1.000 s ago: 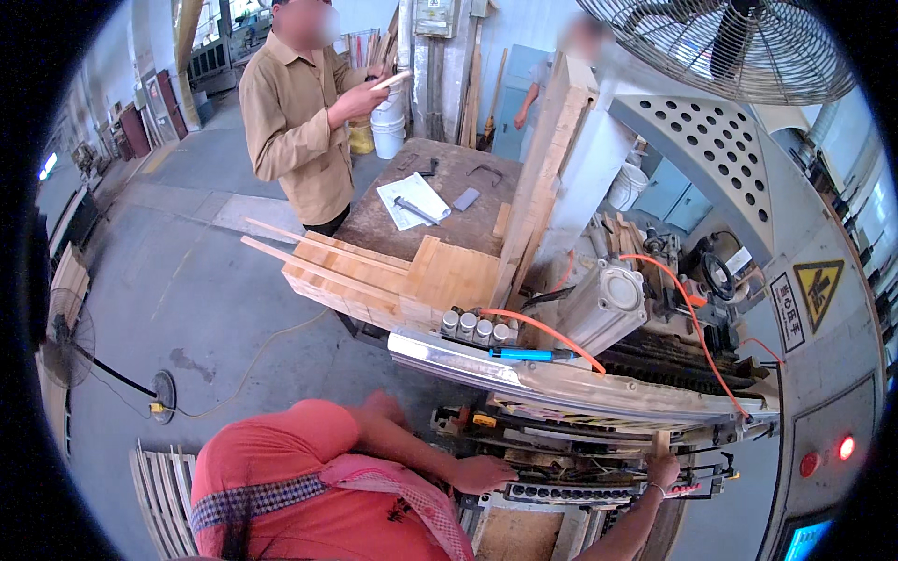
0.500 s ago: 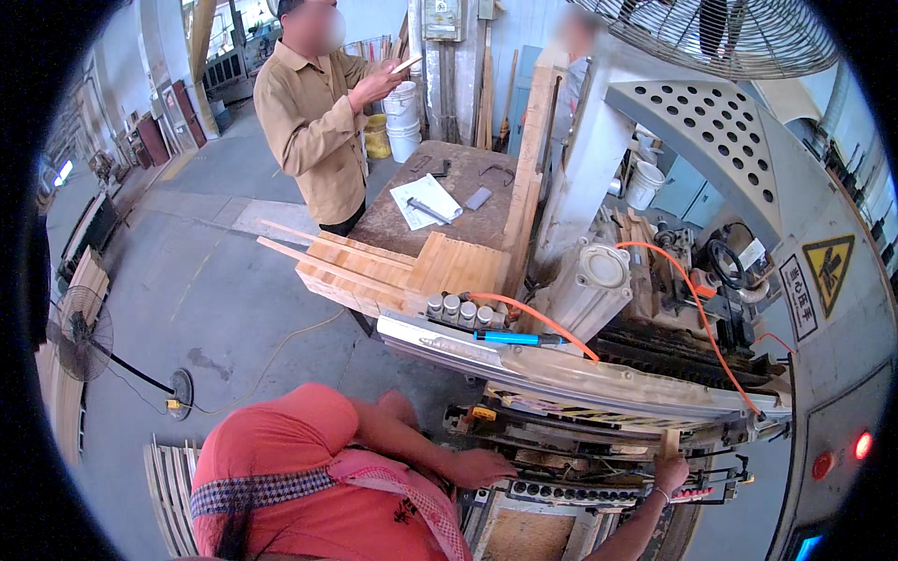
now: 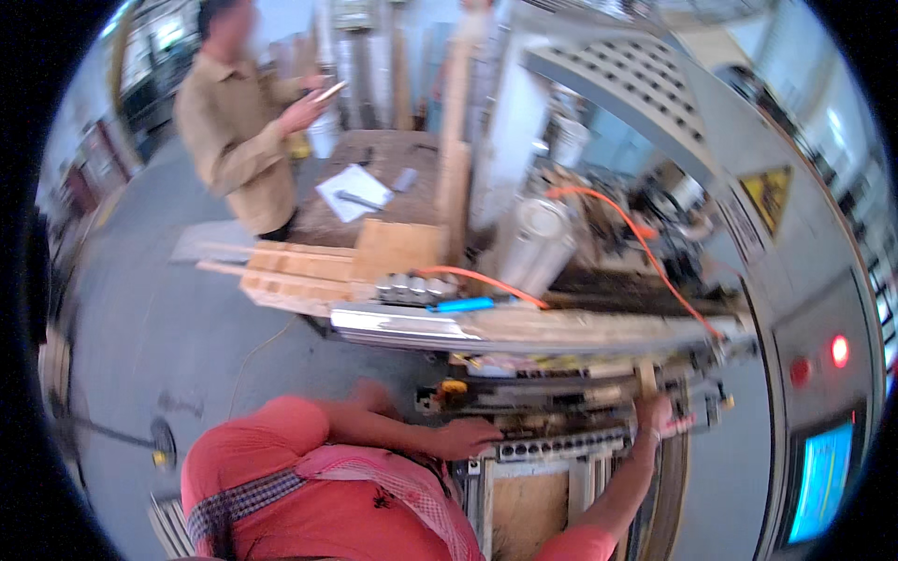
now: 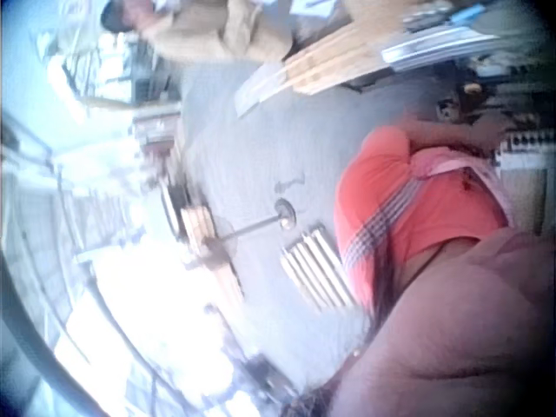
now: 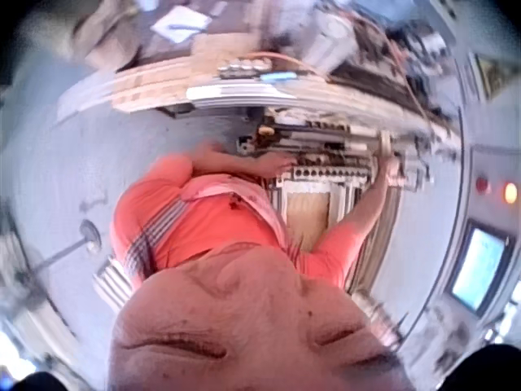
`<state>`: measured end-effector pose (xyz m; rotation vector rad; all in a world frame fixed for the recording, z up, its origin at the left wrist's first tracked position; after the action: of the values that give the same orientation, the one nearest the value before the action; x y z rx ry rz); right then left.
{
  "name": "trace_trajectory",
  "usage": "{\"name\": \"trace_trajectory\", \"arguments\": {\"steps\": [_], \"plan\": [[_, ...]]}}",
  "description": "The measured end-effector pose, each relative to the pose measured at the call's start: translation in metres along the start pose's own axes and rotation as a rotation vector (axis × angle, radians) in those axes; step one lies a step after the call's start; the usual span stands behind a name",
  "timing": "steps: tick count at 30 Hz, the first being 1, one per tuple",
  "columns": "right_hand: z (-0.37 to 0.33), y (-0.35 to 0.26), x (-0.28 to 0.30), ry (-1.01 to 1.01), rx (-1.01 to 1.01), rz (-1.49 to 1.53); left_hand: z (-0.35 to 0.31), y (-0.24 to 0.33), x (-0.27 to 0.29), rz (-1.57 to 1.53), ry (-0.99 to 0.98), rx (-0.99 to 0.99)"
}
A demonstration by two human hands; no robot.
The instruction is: The person operates a woodworking machine to process small wooden blocks. They repeatedly place blocks into the machine's feed mechanism, activate the cycle, and then remove the processed pieces to stack them on a nearby table.
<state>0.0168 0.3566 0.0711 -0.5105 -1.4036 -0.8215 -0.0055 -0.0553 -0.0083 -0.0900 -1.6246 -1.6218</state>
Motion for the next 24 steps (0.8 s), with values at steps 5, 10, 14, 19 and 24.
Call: {"name": "trace_trajectory", "arguments": {"steps": [5,10,14,19,24], "plan": [[-0.065,0.017,0.049,-0.005,0.023,-0.009,0.013,0.013,0.019,-0.252,0.053,-0.067],[-0.23,-0.043,0.097,-0.241,-0.151,0.706,0.027,0.034,-0.006,-1.01,-0.278,0.232],[-0.326,-0.101,0.099,-0.208,-0.191,0.978,0.013,0.039,-0.002,-1.157,-0.464,0.356],[-0.382,-0.124,0.106,-0.297,-0.433,0.937,-0.016,0.03,0.001,-1.245,-0.66,0.474],[-0.45,-0.103,0.101,-0.068,-0.546,0.785,-0.031,0.024,-0.005,-1.243,-0.718,0.503]]}}
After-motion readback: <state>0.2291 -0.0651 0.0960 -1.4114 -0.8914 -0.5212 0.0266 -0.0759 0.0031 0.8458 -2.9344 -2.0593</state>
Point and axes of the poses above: each hand's wrist, its own z-axis towards the middle knuckle, its own x-axis out of the back of the hand, y = z × x, the point moved 1 cm from there along z, towards the middle knuckle, and after that the axes turned 4 degrees about y, right-handed, at the moved point
